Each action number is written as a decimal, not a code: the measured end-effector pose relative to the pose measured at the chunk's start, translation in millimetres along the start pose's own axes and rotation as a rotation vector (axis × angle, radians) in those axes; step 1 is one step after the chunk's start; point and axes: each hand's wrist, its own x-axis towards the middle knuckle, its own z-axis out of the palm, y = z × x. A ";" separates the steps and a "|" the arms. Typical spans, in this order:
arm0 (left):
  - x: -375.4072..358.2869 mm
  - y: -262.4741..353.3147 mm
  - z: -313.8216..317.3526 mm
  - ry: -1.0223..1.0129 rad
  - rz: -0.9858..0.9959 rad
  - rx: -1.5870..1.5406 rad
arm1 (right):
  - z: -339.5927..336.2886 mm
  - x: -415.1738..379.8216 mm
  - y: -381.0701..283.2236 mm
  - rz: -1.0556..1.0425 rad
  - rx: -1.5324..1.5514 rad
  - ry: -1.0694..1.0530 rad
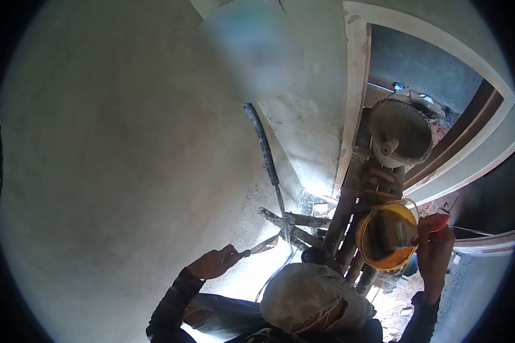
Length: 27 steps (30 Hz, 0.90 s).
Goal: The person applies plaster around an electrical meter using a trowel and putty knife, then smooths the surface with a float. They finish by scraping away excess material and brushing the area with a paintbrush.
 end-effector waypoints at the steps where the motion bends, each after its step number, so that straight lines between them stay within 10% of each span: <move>1: -4.8 -1.7 3.6 -0.005 -0.012 0.003 | 3.0 -3.2 -6.1 0.008 0.006 -0.009; 7: -7.7 11.9 -8.5 0.006 -0.031 0.044 | 12.6 17.7 -28.3 0.123 0.609 -0.016; 13: -8.7 2.3 -7.3 -0.010 -0.041 0.011 | 64.4 14.2 -54.1 0.100 0.950 -0.726; 19: -8.3 6.3 -4.8 -0.016 -0.106 0.030 | 194.9 36.7 -121.6 0.064 1.303 -0.981; 23: -17.3 4.1 -4.7 -0.017 -0.111 -0.040 | 274.4 89.8 -199.8 -0.636 1.079 -0.394; 27: -24.7 4.2 -4.9 -0.017 -0.184 0.019 | 311.2 145.2 -290.6 -0.887 0.675 0.246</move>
